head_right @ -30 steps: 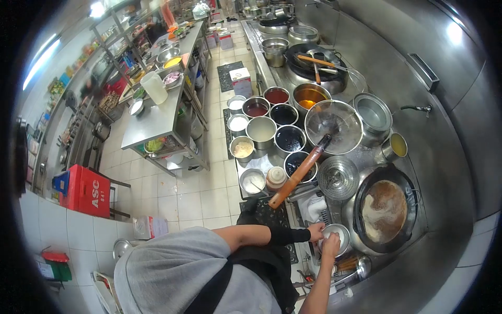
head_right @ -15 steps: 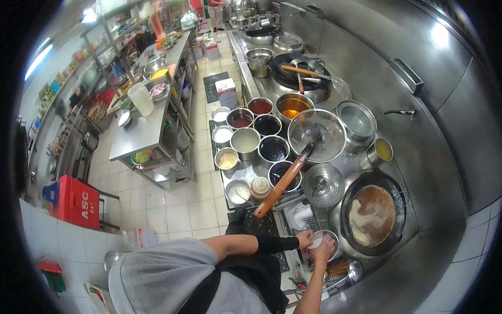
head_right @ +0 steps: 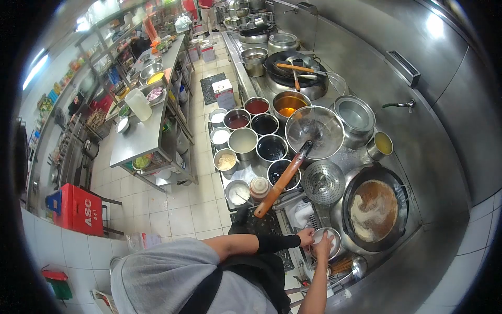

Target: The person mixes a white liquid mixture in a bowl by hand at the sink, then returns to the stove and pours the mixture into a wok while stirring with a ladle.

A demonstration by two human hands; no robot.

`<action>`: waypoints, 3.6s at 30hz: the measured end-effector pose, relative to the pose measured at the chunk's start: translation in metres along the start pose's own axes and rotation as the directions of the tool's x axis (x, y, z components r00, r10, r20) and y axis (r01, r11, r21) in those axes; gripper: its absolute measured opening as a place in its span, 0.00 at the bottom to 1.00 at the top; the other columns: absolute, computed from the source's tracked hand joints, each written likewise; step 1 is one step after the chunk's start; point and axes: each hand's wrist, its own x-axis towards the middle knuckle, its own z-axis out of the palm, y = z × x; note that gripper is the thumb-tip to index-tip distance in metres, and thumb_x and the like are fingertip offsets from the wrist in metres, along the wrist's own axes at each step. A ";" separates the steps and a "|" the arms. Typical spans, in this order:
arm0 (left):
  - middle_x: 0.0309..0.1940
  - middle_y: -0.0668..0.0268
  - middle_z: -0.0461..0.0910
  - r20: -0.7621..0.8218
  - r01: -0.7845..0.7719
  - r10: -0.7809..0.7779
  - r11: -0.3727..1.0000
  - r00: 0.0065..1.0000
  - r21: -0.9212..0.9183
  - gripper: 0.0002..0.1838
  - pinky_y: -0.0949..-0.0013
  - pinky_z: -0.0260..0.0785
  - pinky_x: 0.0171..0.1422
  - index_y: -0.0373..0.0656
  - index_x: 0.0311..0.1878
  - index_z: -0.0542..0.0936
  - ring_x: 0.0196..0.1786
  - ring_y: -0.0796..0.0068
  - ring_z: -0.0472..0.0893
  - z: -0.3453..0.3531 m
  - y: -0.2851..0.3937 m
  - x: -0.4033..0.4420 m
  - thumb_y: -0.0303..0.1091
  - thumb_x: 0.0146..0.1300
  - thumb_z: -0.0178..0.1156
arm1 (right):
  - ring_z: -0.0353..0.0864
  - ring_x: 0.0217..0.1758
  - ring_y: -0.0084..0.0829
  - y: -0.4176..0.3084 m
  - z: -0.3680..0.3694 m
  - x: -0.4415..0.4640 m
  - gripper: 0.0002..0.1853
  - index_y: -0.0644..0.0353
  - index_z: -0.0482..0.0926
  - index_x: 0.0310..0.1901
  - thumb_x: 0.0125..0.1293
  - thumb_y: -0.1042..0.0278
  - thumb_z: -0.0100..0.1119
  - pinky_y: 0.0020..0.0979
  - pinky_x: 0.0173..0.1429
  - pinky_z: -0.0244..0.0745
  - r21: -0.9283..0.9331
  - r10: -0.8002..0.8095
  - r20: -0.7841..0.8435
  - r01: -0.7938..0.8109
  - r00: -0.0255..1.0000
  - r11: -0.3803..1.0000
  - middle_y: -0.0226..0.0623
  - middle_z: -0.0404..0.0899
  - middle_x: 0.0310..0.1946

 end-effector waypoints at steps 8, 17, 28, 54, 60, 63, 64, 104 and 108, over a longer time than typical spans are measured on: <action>0.22 0.59 0.76 0.019 0.006 -0.005 0.999 1.000 -0.044 0.13 0.57 0.73 0.28 0.41 0.29 0.68 0.25 0.66 0.80 -0.001 0.005 -0.006 0.28 0.43 0.65 | 0.77 0.53 0.58 0.010 0.006 0.000 0.37 0.64 0.74 0.58 0.41 0.69 0.76 0.46 0.56 0.74 0.040 -0.160 -0.114 0.166 0.980 0.985 0.57 0.74 0.50; 0.21 0.59 0.75 0.012 -0.040 0.040 0.999 0.999 0.035 0.13 0.58 0.70 0.31 0.41 0.28 0.69 0.27 0.66 0.77 -0.004 -0.006 0.005 0.29 0.42 0.64 | 0.78 0.53 0.53 -0.010 -0.022 -0.018 0.19 0.63 0.80 0.46 0.48 0.76 0.68 0.46 0.57 0.74 0.011 -0.162 -0.089 0.164 0.983 0.986 0.52 0.79 0.45; 0.18 0.63 0.69 -0.013 -0.050 0.049 0.997 0.999 -0.058 0.14 0.58 0.66 0.24 0.43 0.25 0.62 0.23 0.71 0.73 0.001 -0.009 0.007 0.27 0.40 0.60 | 0.74 0.60 0.57 0.003 -0.054 -0.025 0.28 0.60 0.75 0.57 0.51 0.74 0.64 0.48 0.63 0.71 -0.029 -0.157 -0.011 0.156 0.988 0.987 0.57 0.72 0.56; 0.16 0.68 0.68 0.008 -0.055 0.055 0.998 0.998 -0.006 0.17 0.65 0.64 0.20 0.44 0.24 0.62 0.19 0.78 0.70 -0.003 0.014 -0.003 0.27 0.44 0.65 | 0.73 0.60 0.56 0.011 0.015 0.011 0.31 0.60 0.77 0.55 0.46 0.65 0.72 0.45 0.65 0.68 0.113 -0.032 -0.111 0.044 0.993 0.993 0.57 0.76 0.54; 0.15 0.67 0.69 -0.001 -0.117 0.117 0.993 0.993 0.036 0.14 0.65 0.67 0.20 0.43 0.24 0.63 0.19 0.74 0.75 -0.002 -0.012 0.015 0.25 0.42 0.62 | 0.75 0.57 0.54 0.024 0.009 0.007 0.20 0.64 0.80 0.50 0.53 0.73 0.63 0.45 0.62 0.71 0.144 -0.103 -0.153 0.125 0.983 0.982 0.58 0.78 0.50; 0.14 0.66 0.69 -0.028 -0.122 0.125 0.990 0.992 0.068 0.14 0.64 0.66 0.20 0.44 0.25 0.63 0.18 0.75 0.74 -0.003 -0.007 0.012 0.25 0.42 0.62 | 0.78 0.52 0.55 0.016 -0.003 0.002 0.17 0.64 0.81 0.47 0.52 0.77 0.59 0.45 0.61 0.72 0.046 -0.130 -0.143 0.137 0.981 0.989 0.57 0.79 0.45; 0.15 0.66 0.69 -0.020 -0.090 0.090 0.995 0.996 0.043 0.14 0.64 0.66 0.20 0.44 0.25 0.63 0.18 0.75 0.74 -0.003 -0.004 0.009 0.25 0.42 0.62 | 0.78 0.52 0.56 0.015 -0.010 -0.005 0.17 0.64 0.81 0.47 0.52 0.78 0.59 0.45 0.61 0.72 0.015 -0.149 -0.130 0.153 0.980 0.988 0.57 0.80 0.44; 0.25 0.63 0.69 0.260 0.170 -0.088 0.936 0.961 -0.309 0.15 0.45 0.83 0.35 0.45 0.32 0.62 0.25 0.67 0.75 -0.011 0.017 0.000 0.13 0.50 0.53 | 0.78 0.55 0.54 0.020 0.022 -0.003 0.24 0.63 0.79 0.49 0.45 0.74 0.67 0.43 0.60 0.75 0.172 0.026 -0.019 -0.022 0.999 0.985 0.58 0.76 0.51; 0.23 0.63 0.68 0.249 0.192 -0.119 0.937 0.961 -0.292 0.16 0.45 0.83 0.36 0.45 0.31 0.62 0.25 0.67 0.74 -0.009 0.023 -0.002 0.13 0.49 0.54 | 0.79 0.54 0.52 0.028 0.019 0.001 0.22 0.64 0.81 0.46 0.45 0.73 0.66 0.42 0.59 0.75 0.192 0.026 -0.013 -0.023 1.000 0.981 0.58 0.79 0.48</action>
